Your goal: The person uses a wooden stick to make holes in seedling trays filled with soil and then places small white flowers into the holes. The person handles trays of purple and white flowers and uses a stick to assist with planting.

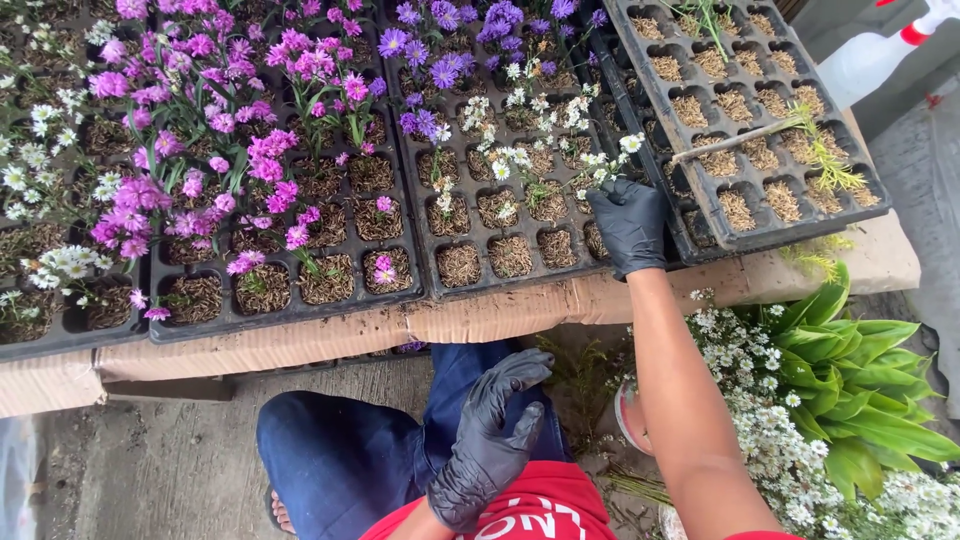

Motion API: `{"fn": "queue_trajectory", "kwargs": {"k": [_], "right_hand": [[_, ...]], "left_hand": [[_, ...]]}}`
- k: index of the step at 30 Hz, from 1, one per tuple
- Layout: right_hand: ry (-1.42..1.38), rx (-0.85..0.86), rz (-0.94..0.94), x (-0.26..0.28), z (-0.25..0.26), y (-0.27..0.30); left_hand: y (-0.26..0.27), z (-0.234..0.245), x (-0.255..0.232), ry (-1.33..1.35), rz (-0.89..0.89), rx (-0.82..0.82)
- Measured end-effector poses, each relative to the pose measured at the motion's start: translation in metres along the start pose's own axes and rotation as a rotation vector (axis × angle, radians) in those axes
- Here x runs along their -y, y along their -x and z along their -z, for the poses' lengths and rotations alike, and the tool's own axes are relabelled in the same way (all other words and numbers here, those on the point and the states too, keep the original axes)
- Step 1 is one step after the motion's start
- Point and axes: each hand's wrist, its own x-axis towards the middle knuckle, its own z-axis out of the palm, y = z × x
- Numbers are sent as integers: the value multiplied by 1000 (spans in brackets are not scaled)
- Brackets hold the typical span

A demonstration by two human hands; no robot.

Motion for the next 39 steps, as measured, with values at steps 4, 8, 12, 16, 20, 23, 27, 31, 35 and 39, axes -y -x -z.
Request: {"fn": "queue_trajectory", "kwargs": {"k": [4, 8, 12, 16, 20, 23, 27, 31, 35, 39], "right_hand": [[-50, 8, -80, 3, 5, 6], [-54, 9, -49, 2, 9, 5], [0, 33, 5, 26, 20, 14], [419, 127, 54, 22, 25, 20], [824, 364, -32, 42, 26, 26], [800, 413, -19, 37, 22, 19], [742, 429, -199, 61, 26, 23], [668, 381, -135, 49, 30, 22], [762, 409, -51, 33, 26, 15], [827, 484, -97, 57, 21, 17]], "left_hand": [[1, 0, -1, -9, -2, 6], [-2, -3, -1, 4, -4, 9], [-3, -4, -2, -2, -6, 17], [-3, -3, -1, 3, -4, 14], [-3, -4, -1, -5, -10, 17], [-4, -4, -2, -14, -6, 17], [-3, -3, -2, 4, 2, 14], [-3, -6, -4, 5, -5, 21], [-4, -5, -3, 15, -9, 19], [-4, -5, -1, -7, -13, 14]]}}
